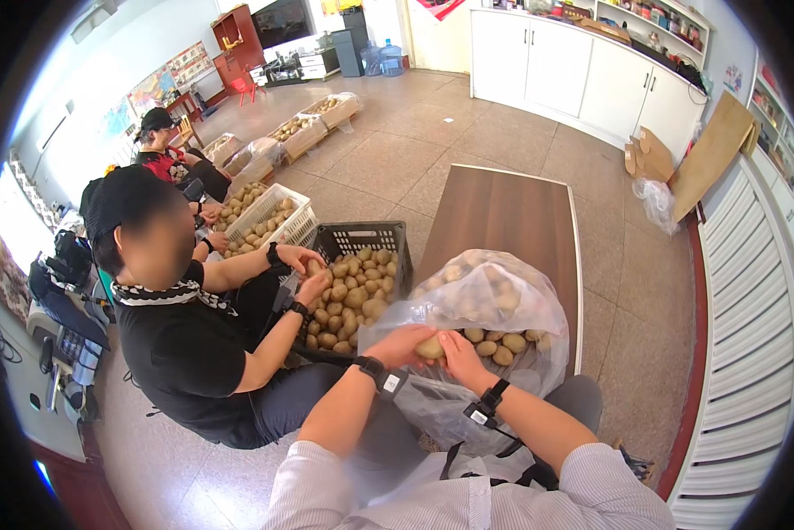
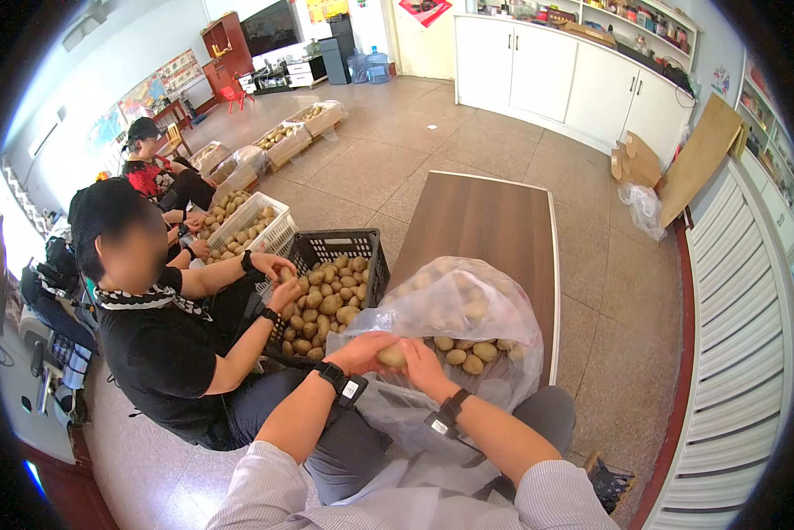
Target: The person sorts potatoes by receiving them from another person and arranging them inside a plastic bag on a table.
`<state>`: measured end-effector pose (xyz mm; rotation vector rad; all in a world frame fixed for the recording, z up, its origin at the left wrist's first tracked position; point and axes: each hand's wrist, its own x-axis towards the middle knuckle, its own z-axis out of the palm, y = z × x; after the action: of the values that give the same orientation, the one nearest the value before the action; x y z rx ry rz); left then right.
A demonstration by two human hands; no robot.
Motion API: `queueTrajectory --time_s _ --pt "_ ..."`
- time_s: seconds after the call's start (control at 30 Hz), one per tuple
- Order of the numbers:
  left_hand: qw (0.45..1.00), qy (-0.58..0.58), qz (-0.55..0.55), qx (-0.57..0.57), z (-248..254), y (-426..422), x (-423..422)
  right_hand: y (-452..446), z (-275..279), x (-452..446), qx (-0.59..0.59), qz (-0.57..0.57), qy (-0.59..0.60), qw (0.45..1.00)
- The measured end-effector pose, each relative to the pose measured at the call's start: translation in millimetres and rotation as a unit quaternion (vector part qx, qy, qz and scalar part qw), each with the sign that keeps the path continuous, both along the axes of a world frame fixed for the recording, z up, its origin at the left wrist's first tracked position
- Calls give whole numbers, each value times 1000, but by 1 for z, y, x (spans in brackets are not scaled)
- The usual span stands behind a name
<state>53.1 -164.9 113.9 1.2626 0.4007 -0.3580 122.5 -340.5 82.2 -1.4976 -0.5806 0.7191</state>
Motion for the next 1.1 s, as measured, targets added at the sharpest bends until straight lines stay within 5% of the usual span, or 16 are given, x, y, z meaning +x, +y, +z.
queueTrajectory --time_s 0.23,0.53,0.7,1.1 --pt "999 -37 33 -3 -27 27 3 -8 -51 15 -51 -52 -152 986" --pt "961 -49 264 -67 -24 54 -2 -71 -52 32 -246 -120 -308 911" --pt "879 -47 452 -142 -53 81 0 -82 -58 43 -294 -140 -332 885" --pt "841 -62 518 -145 -96 119 -7 -85 -61 45 -349 -132 -433 821"
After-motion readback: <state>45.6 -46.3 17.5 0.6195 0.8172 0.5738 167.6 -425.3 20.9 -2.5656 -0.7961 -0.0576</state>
